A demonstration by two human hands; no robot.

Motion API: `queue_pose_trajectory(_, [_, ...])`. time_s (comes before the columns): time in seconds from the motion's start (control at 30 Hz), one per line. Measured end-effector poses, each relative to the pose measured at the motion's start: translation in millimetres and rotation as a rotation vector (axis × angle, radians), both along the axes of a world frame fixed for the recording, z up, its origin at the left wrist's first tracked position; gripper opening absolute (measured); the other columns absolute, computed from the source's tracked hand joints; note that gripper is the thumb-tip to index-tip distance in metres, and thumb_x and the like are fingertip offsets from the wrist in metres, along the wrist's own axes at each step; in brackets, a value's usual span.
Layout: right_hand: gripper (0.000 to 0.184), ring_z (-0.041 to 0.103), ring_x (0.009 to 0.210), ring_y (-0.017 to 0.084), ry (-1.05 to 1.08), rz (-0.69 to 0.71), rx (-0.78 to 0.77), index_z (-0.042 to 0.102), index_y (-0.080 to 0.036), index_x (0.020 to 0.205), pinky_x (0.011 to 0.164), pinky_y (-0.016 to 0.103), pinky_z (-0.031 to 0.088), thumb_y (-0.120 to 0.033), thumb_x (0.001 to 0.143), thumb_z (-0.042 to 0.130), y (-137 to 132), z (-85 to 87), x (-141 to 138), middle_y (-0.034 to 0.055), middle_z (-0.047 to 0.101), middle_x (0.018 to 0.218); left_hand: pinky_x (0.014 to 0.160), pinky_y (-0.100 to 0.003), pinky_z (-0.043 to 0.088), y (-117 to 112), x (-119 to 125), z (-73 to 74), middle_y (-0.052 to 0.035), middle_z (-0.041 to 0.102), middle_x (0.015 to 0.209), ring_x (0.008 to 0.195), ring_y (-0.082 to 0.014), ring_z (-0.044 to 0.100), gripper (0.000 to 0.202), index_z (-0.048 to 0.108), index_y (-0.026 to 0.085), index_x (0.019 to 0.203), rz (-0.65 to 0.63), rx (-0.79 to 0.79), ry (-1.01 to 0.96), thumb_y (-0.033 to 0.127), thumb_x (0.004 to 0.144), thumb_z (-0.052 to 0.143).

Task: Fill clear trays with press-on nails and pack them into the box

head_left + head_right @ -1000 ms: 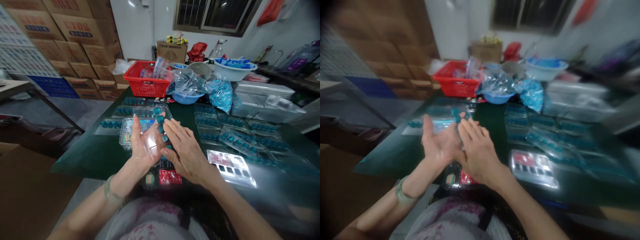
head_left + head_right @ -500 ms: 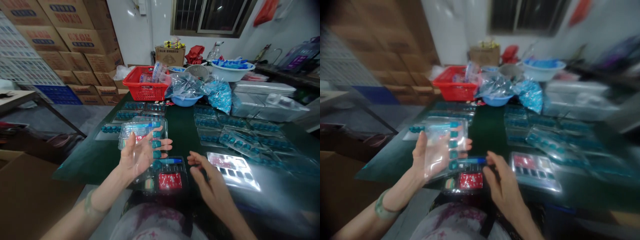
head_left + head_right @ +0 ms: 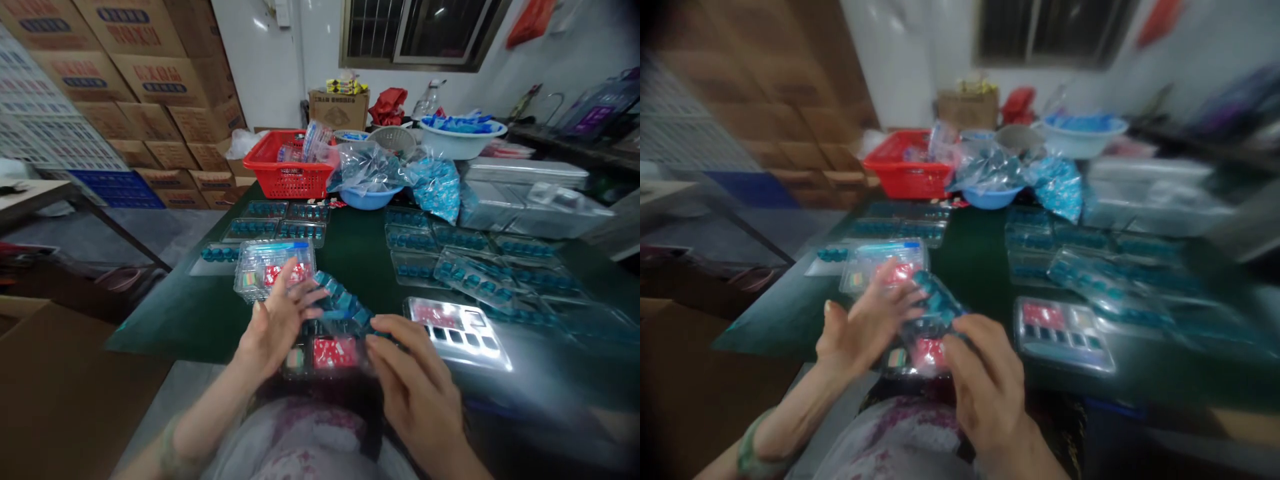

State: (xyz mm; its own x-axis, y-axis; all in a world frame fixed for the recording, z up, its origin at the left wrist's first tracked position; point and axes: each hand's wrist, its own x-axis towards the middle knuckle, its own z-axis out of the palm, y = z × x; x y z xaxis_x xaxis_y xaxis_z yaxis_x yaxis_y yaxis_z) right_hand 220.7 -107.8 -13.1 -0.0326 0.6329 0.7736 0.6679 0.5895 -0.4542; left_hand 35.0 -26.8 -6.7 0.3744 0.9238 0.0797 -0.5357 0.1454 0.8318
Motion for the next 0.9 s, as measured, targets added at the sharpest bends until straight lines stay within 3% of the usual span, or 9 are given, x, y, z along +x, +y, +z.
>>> queue_pose_trajectory(0.07, [0.023,0.059,0.093,0.018,0.163,0.021,-0.174,0.058,-0.021,0.098,0.079,0.033,0.051,-0.007,0.081,0.053,-1.9,3.9,4.8,0.0067,0.060,0.102,0.086,-0.037,0.041,-2.5,-17.7,-7.6,-0.0105,0.054,0.118,0.109,-0.0286,0.048,0.070,0.038,0.024,0.131,0.139,0.097,0.227,0.054,0.072,0.060])
queue_pose_trajectory(0.17, [0.015,0.061,0.084,0.016,0.366,0.078,-0.446,0.058,-0.023,0.098,0.069,0.027,0.053,-0.018,0.085,0.052,1.2,2.5,5.1,0.0032,0.063,0.094,0.083,-0.030,0.042,-9.8,-36.0,-14.1,-0.0079,0.064,0.099,0.094,-0.0209,0.056,0.039,0.057,0.019,0.114,0.185,0.091,0.552,0.036,0.079,0.059])
queue_pose_trajectory(0.3, [0.021,0.061,0.079,0.017,0.585,0.148,-0.716,0.057,-0.019,0.102,0.064,0.028,0.053,-0.032,0.086,0.051,14.1,-14.3,-1.7,0.0043,0.064,0.089,0.069,-0.024,0.046,-15.0,-37.8,-14.9,-0.0028,0.065,0.075,0.072,-0.0149,0.058,0.026,0.064,0.016,0.095,0.243,0.060,0.692,0.034,0.076,0.063])
queue_pose_trajectory(0.43, [0.037,0.061,0.076,0.018,0.601,0.061,-0.747,0.050,-0.016,0.115,0.061,0.029,0.052,-0.036,0.084,0.052,26.9,-39.2,-3.7,0.0058,0.064,0.086,0.050,-0.022,0.043,-9.2,-28.6,-19.3,0.0018,0.057,0.060,0.052,-0.0111,0.052,0.040,0.056,0.015,0.105,0.285,0.048,0.701,0.036,0.073,0.066])
queue_pose_trajectory(0.6, [0.042,0.061,0.072,0.018,0.414,-0.031,-0.708,0.048,-0.013,0.120,0.066,0.032,0.050,-0.032,0.083,0.053,34.1,-57.5,-0.9,0.0061,0.064,0.082,0.042,-0.020,0.038,1.2,-23.0,-28.6,0.0045,0.053,0.055,0.043,-0.0085,0.047,0.045,0.054,0.014,0.107,0.285,0.057,0.684,0.035,0.070,0.068])
queue_pose_trajectory(0.67, [0.041,0.061,0.071,0.018,0.415,-0.037,-0.729,0.049,-0.012,0.118,0.065,0.032,0.050,-0.032,0.082,0.053,35.7,-59.7,-1.1,0.0066,0.064,0.082,0.040,-0.019,0.036,4.4,-22.0,-30.1,0.0042,0.053,0.054,0.041,-0.0078,0.045,0.041,0.058,0.015,0.101,0.299,0.039,0.667,0.035,0.067,0.070])
queue_pose_trajectory(0.77, [0.043,0.060,0.068,0.018,0.554,-0.013,-0.801,0.050,-0.013,0.116,0.051,0.027,0.048,-0.036,0.081,0.056,37.5,-59.1,-2.6,0.0064,0.063,0.082,0.039,-0.019,0.035,9.1,-20.4,-30.0,0.0034,0.053,0.055,0.041,-0.0072,0.044,0.036,0.062,0.015,0.094,0.312,0.034,0.665,0.035,0.065,0.071])
queue_pose_trajectory(0.9, [0.044,0.057,0.061,0.015,0.796,0.054,-0.882,0.050,-0.017,0.113,0.041,0.022,0.044,-0.040,0.077,0.061,40.9,-44.9,-4.3,0.0032,0.062,0.079,0.049,-0.023,0.042,16.7,-19.2,-21.7,-0.0002,0.057,0.066,0.051,-0.0104,0.049,0.030,0.064,0.017,0.095,0.312,0.121,0.736,0.034,0.071,0.066])
